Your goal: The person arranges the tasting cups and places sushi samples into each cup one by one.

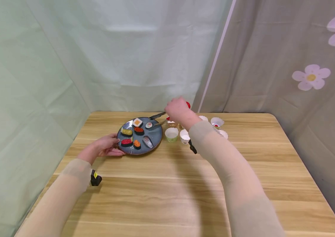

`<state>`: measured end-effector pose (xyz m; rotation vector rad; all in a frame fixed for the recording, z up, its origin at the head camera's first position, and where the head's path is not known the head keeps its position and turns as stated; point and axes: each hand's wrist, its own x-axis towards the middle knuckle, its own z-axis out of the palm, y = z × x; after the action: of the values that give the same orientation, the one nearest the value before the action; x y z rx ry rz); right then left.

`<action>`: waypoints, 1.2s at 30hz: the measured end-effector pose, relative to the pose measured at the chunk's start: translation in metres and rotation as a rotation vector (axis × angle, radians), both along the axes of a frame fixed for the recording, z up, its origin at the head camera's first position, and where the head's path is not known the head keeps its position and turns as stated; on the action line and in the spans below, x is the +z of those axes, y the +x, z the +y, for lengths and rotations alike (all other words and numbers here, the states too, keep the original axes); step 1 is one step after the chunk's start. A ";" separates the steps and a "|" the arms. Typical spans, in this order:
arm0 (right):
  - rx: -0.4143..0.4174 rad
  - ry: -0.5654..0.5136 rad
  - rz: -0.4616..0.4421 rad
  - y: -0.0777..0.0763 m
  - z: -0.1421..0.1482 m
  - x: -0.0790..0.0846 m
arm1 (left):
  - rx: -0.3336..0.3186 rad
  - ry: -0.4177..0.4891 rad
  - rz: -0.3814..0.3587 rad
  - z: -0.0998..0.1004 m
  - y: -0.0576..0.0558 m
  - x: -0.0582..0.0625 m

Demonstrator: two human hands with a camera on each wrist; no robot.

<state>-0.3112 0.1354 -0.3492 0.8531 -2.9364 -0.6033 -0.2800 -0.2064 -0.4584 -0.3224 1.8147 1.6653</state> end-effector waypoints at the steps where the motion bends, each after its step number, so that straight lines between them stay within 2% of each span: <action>1: -0.002 -0.005 0.001 0.000 -0.001 0.000 | 0.000 -0.001 0.001 0.000 0.000 0.000; 19: -0.003 -0.013 0.003 -0.003 -0.013 -0.004 | -0.019 0.022 0.011 -0.001 0.001 0.002; 36: -0.018 0.006 -0.001 -0.005 -0.018 -0.006 | -0.002 0.013 0.006 0.003 0.002 0.001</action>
<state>-0.3158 0.1175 -0.3552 0.8280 -2.9476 -0.6134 -0.2778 -0.2031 -0.4573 -0.3101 1.8070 1.6777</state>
